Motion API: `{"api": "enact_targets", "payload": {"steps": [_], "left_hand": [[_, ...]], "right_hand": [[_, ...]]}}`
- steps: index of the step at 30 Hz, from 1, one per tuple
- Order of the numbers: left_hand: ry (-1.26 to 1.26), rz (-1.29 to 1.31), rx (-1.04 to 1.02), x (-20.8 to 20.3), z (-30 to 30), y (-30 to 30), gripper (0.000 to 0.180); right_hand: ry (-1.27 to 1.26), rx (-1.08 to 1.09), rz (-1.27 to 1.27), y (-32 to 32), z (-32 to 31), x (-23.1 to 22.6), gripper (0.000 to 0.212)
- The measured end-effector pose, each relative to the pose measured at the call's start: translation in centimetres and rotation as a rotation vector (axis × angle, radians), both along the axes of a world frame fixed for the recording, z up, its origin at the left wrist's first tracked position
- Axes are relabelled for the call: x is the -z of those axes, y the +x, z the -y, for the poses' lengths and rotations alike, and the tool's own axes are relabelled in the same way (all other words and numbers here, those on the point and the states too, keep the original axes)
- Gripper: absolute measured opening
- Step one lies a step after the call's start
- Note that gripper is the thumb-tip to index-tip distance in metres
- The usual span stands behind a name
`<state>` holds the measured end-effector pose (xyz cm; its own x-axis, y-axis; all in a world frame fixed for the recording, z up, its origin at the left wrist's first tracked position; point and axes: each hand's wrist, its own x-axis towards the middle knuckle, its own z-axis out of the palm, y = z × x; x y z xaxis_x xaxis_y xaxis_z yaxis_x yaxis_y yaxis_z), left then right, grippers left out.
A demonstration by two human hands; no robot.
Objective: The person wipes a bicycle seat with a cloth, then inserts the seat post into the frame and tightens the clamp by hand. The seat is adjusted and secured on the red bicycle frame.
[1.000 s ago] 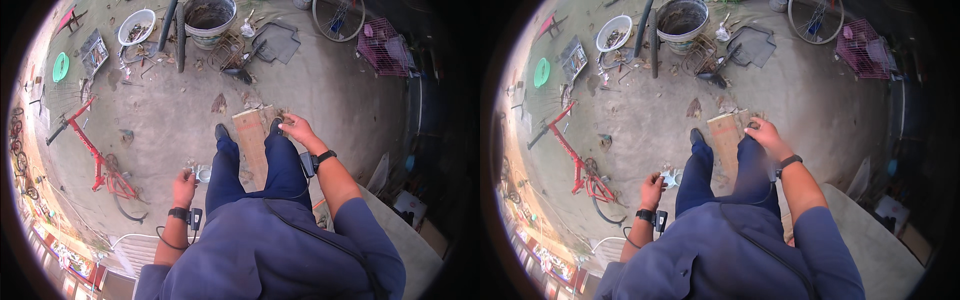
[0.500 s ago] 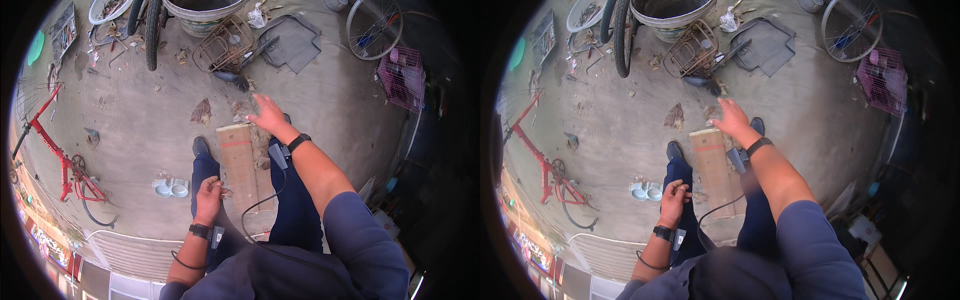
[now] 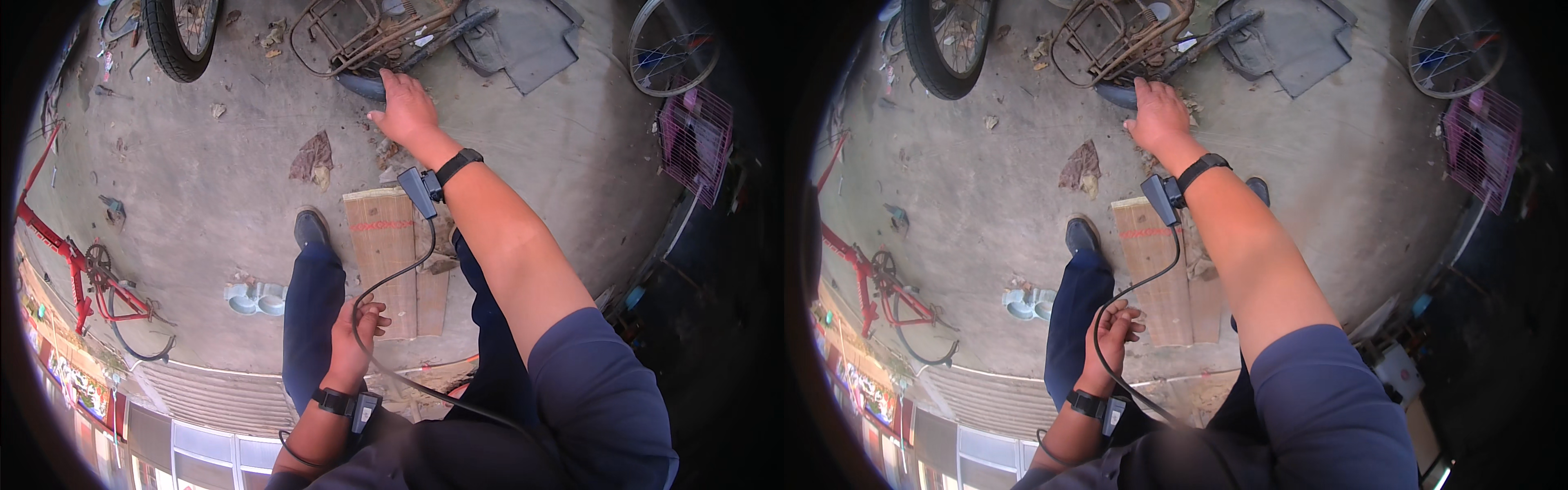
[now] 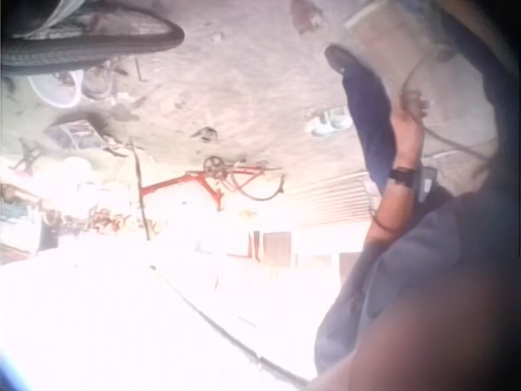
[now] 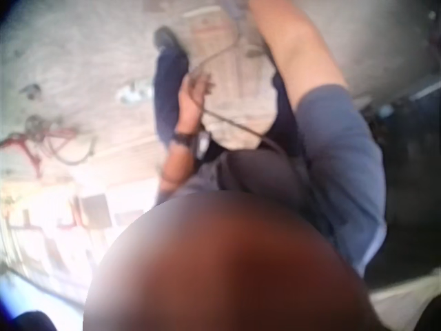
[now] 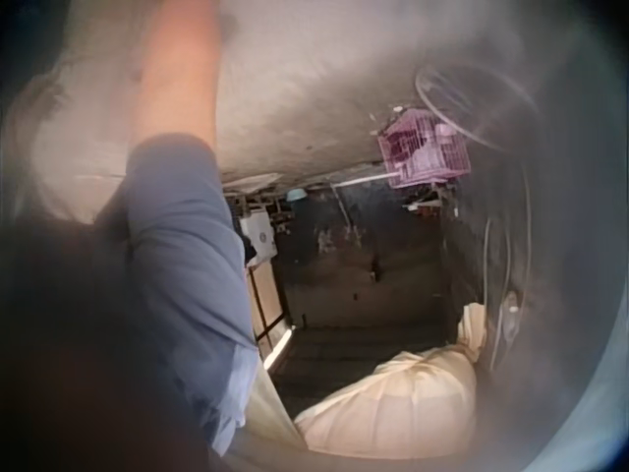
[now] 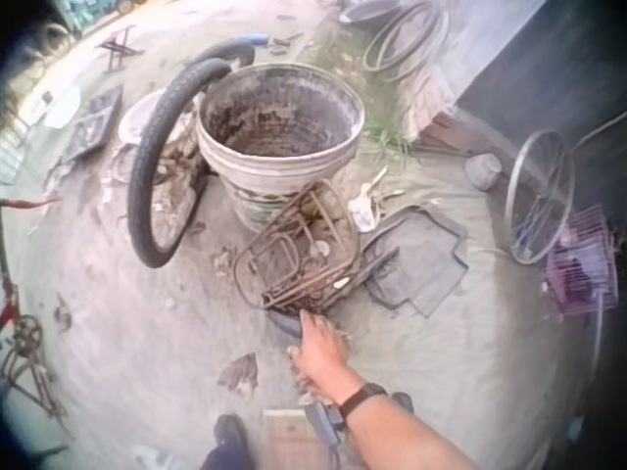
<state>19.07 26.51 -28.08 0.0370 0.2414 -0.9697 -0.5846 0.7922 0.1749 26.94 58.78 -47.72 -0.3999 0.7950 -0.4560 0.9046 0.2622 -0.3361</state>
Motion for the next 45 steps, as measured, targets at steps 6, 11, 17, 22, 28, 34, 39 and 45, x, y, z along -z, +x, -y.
{"api": "enact_targets", "payload": {"steps": [6, 11, 17, 22, 28, 34, 39, 45], "left_hand": [[-0.052, 0.029, -0.064, 0.2, 0.2, 0.1, 0.029], [-0.082, 0.053, -0.105, 0.6, 0.9, 0.5, 0.030], [-0.024, -0.068, -0.018, 0.6, 1.2, 0.0, 0.045], [0.118, -0.181, -0.086, 0.4, 0.3, -2.8, 0.088], [0.390, -0.070, -0.243, 0.4, -0.5, -6.3, 0.109], [0.347, -0.015, -0.363, 0.7, -0.3, -7.8, 0.105], [0.356, -0.015, -0.408, 1.7, -0.1, -9.4, 0.097], [0.250, -0.019, -0.572, 3.2, 1.2, -9.5, 0.090]], "right_hand": [[-0.018, -0.081, 0.052, 0.1, -1.2, -0.1, 0.055], [-0.054, -0.171, 0.041, 2.1, 1.5, -3.7, 0.044], [-0.165, -0.185, -0.158, 5.1, 5.9, -12.3, 0.062], [-0.621, -0.030, -0.260, 6.5, 7.4, -21.3, 0.080], [-0.905, 0.089, -0.607, 6.0, 8.7, -23.7, 0.076], [-1.256, 0.521, -0.786, 3.7, 11.2, -20.7, 0.078], [-1.319, 0.518, -0.915, 1.6, 11.1, -16.9, 0.072], [-1.313, 0.667, -0.820, 4.0, 11.8, -8.3, 0.060]]}}
